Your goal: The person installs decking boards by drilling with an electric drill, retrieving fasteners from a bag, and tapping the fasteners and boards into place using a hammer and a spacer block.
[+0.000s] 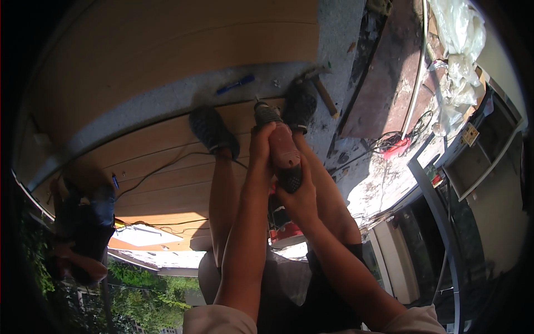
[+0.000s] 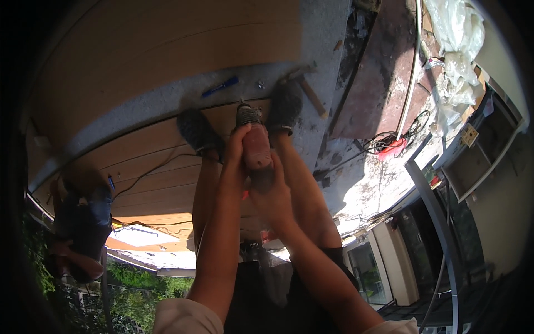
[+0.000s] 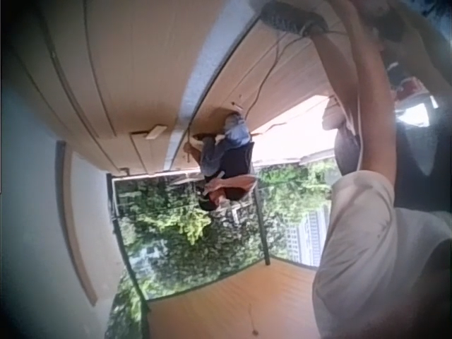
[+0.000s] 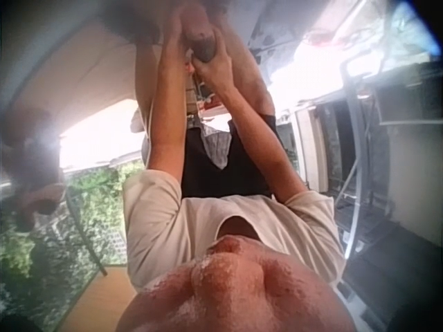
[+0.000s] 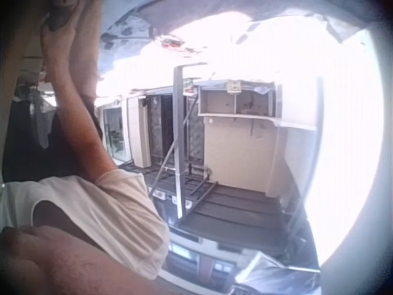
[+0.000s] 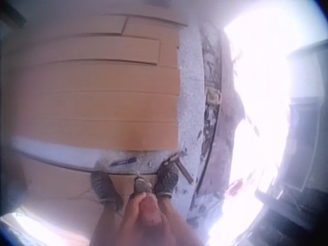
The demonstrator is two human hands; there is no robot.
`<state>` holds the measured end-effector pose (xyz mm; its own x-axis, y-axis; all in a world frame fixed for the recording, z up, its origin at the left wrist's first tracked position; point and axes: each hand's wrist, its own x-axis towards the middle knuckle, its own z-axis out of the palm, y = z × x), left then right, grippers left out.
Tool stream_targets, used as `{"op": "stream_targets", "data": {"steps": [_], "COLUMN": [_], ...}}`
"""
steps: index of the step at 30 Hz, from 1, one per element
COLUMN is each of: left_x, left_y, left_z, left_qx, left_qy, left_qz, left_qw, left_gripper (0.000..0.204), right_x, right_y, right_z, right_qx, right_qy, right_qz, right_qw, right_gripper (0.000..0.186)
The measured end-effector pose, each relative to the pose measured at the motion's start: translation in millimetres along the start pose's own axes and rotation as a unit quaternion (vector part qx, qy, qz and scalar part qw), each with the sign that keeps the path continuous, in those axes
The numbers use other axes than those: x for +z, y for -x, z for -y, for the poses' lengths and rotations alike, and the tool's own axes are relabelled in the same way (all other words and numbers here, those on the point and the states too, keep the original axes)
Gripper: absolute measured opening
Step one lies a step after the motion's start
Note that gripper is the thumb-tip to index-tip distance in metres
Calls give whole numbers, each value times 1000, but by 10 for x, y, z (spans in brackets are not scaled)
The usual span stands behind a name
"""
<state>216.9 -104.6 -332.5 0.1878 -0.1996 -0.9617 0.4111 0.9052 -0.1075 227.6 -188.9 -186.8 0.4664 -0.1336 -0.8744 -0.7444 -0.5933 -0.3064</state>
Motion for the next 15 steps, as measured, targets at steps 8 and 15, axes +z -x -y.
{"op": "stream_targets", "data": {"steps": [8, 15], "left_x": [32, 101], "left_y": [66, 319], "left_z": [46, 126], "left_qx": [13, 24], "left_qy": [11, -19], "left_qz": [-12, 19], "left_qw": [1000, 999], "left_gripper": [28, 31], "right_x": [-129, -300], "right_y": [71, 335], "right_z": [91, 97], "right_qx": [15, -1], "right_qy": [21, 22], "right_qz": [38, 42], "right_qw": [999, 999], "right_gripper": [83, 92]}}
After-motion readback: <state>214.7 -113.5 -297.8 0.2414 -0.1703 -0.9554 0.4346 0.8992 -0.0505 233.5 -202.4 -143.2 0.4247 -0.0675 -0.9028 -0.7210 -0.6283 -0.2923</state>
